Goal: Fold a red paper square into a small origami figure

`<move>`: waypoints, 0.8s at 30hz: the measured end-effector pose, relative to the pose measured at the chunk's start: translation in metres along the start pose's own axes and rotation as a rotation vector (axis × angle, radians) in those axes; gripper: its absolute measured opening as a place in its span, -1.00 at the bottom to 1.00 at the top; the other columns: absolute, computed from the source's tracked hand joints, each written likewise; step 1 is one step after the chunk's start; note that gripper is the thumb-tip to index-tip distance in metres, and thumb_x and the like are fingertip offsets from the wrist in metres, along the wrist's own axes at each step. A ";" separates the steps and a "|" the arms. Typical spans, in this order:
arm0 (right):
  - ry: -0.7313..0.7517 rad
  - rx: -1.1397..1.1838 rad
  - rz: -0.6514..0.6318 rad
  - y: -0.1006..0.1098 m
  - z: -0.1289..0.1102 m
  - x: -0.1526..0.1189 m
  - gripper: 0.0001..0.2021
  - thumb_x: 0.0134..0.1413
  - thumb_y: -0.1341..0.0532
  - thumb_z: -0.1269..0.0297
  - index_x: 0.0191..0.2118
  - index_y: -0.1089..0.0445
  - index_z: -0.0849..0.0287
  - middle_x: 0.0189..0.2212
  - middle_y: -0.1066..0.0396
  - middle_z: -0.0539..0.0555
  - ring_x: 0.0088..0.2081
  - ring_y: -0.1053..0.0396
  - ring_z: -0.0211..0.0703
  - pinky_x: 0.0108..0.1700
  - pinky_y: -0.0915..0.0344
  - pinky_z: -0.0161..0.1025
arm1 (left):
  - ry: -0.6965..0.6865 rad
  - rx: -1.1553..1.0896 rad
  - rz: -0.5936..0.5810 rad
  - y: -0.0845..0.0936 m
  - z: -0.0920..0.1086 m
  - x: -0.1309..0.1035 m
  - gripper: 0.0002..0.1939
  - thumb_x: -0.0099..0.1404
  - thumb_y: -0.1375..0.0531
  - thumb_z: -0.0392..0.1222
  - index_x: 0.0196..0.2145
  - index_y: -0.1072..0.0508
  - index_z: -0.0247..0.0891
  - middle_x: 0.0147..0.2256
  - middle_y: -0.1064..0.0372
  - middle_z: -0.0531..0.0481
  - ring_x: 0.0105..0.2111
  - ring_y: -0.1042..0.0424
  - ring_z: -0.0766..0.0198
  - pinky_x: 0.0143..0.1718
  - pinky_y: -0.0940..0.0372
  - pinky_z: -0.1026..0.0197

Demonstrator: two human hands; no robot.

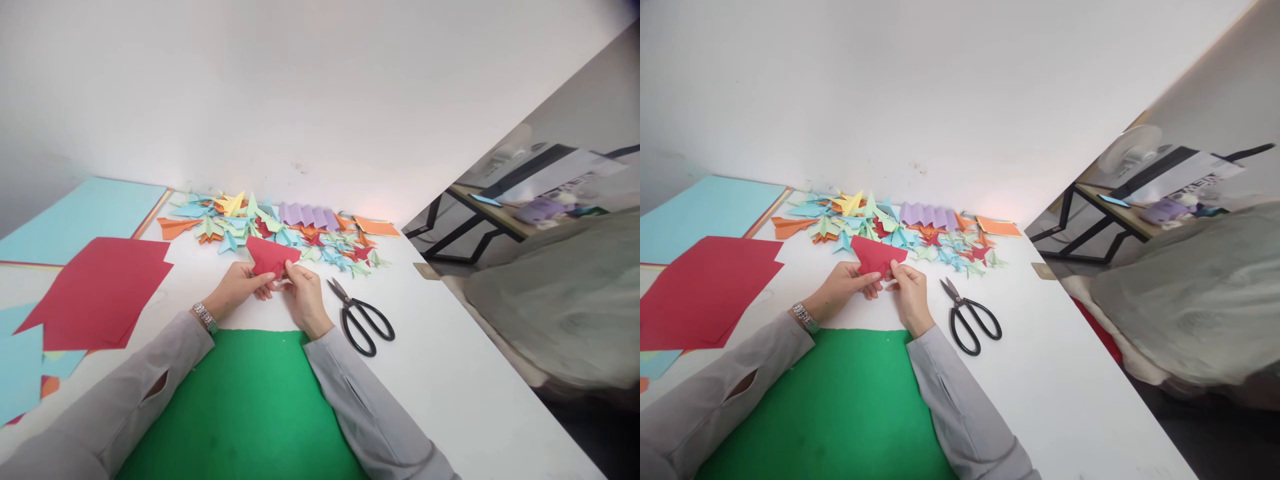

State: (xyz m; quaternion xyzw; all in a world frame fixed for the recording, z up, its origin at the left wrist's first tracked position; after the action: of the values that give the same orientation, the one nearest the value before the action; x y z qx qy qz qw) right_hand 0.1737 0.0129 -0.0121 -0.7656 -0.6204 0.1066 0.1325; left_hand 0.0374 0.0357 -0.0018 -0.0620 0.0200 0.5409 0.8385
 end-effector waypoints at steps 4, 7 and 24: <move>0.017 -0.038 -0.015 0.000 0.001 0.000 -0.66 -0.17 -0.34 0.00 -0.62 -0.40 0.20 -0.62 -0.35 -0.01 -0.54 -0.25 -0.27 -0.51 -0.17 -0.31 | -0.003 0.013 -0.010 0.000 0.001 0.000 -0.66 0.05 -0.32 0.02 -0.53 -0.48 -0.39 -0.59 -0.46 -0.08 -0.61 -0.40 0.33 -0.53 -0.34 0.29; 0.049 -0.124 -0.038 0.001 0.003 0.000 -0.69 -0.22 -0.38 0.05 -0.62 -0.40 0.19 -0.66 -0.34 -0.04 -0.57 -0.20 -0.30 -0.49 -0.15 -0.30 | -0.012 0.007 0.001 0.000 0.002 -0.001 -0.67 0.02 -0.34 0.00 -0.54 -0.47 -0.38 -0.58 -0.47 -0.06 -0.61 -0.40 0.34 -0.54 -0.34 0.30; 0.072 -0.066 -0.112 -0.005 -0.004 -0.004 -0.78 -0.21 -0.39 0.15 -0.58 -0.44 0.18 -0.62 -0.40 -0.03 -0.55 -0.27 -0.26 -0.42 -0.21 -0.25 | -0.020 0.097 -0.031 -0.004 0.004 -0.002 -0.78 0.02 -0.32 -0.16 -0.60 -0.46 -0.38 -0.65 -0.41 -0.02 -0.68 -0.35 0.38 -0.59 -0.29 0.31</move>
State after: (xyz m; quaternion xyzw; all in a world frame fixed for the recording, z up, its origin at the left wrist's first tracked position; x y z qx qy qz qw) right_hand 0.1696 0.0093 -0.0070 -0.7370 -0.6602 0.0512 0.1352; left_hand 0.0399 0.0329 0.0032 -0.0160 0.0369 0.5270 0.8489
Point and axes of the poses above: each hand's wrist, its own x-axis towards the middle knuckle, its own y-axis out of the back of the hand, z = x × y, the point moved 2 cm from there along x, towards the middle knuckle
